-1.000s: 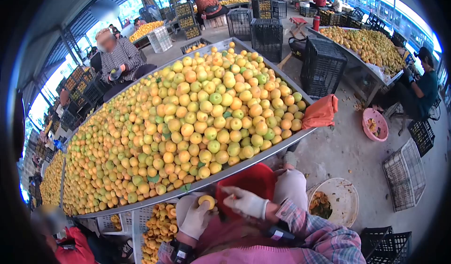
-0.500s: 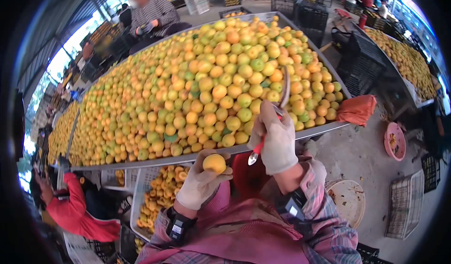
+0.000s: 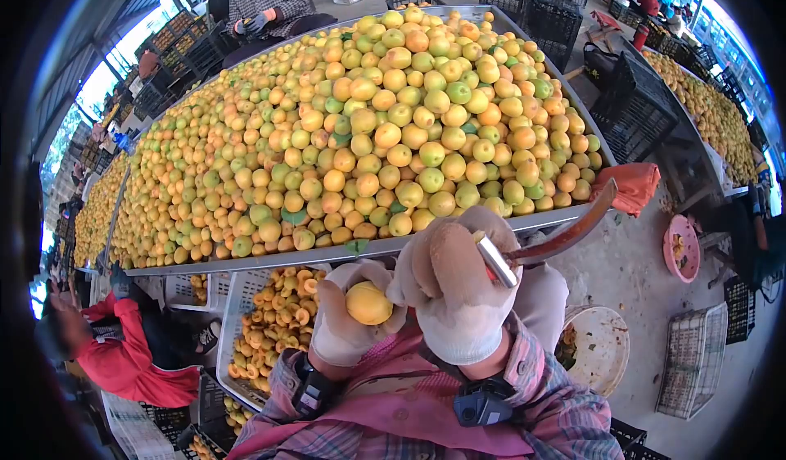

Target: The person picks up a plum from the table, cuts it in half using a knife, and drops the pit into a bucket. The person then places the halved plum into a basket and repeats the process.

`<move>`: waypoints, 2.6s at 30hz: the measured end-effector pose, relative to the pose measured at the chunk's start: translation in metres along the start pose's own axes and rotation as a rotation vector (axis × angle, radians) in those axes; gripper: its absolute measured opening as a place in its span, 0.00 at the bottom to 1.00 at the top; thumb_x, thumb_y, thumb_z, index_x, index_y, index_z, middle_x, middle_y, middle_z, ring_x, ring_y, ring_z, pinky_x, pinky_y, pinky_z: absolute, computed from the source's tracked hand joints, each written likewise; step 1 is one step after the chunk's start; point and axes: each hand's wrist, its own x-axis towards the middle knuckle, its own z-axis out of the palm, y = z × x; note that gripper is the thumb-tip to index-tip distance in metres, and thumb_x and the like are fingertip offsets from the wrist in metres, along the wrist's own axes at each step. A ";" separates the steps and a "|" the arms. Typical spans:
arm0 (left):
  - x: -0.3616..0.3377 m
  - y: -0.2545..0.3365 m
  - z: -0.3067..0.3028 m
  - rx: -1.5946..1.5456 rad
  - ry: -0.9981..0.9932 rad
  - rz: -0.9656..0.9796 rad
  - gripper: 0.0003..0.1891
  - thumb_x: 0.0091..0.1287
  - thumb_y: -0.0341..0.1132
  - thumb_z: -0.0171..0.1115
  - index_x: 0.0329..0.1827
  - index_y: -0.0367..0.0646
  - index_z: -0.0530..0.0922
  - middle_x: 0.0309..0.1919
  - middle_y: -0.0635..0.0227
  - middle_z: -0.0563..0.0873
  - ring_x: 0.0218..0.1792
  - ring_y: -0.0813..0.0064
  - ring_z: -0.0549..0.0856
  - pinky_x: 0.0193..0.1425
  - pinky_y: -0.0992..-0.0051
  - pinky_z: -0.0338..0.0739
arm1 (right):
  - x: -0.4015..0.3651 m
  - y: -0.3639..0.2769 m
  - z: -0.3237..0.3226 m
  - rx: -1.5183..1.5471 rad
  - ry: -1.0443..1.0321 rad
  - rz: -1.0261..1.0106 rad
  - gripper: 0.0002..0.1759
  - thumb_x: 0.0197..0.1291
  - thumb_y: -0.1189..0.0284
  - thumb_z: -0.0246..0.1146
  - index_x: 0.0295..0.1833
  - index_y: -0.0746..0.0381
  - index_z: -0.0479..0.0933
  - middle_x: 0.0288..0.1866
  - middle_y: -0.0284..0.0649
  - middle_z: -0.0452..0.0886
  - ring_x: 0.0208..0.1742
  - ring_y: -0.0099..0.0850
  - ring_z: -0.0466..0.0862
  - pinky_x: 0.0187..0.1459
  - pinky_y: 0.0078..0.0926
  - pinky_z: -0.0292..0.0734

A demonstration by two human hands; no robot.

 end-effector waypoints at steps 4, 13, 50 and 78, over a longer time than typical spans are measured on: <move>-0.001 0.004 0.016 0.152 0.162 0.023 0.45 0.60 0.80 0.36 0.37 0.39 0.73 0.25 0.68 0.77 0.19 0.80 0.74 0.22 0.83 0.65 | -0.004 0.004 0.002 0.052 -0.042 -0.019 0.10 0.66 0.74 0.61 0.34 0.56 0.66 0.19 0.37 0.70 0.19 0.29 0.72 0.21 0.27 0.69; -0.007 -0.007 0.012 0.108 0.089 -0.101 0.39 0.69 0.70 0.42 0.55 0.37 0.70 0.32 0.60 0.82 0.27 0.76 0.79 0.31 0.79 0.73 | -0.007 -0.007 -0.003 -0.167 0.030 0.106 0.10 0.57 0.78 0.60 0.24 0.64 0.71 0.20 0.36 0.78 0.22 0.23 0.77 0.25 0.22 0.70; -0.009 -0.001 0.014 1.232 0.047 0.337 0.22 0.54 0.24 0.64 0.54 0.35 0.73 0.52 0.54 0.79 0.49 0.51 0.80 0.53 0.64 0.75 | -0.003 -0.004 -0.020 -0.033 -0.181 0.222 0.14 0.64 0.67 0.61 0.28 0.57 0.66 0.17 0.33 0.66 0.18 0.25 0.65 0.20 0.24 0.61; -0.016 -0.006 -0.004 1.054 0.049 0.172 0.34 0.57 0.32 0.70 0.66 0.39 0.65 0.48 0.54 0.79 0.46 0.49 0.82 0.50 0.66 0.77 | 0.008 0.027 -0.032 0.028 -0.184 0.395 0.22 0.69 0.59 0.57 0.25 0.57 0.61 0.15 0.31 0.63 0.13 0.23 0.60 0.16 0.23 0.58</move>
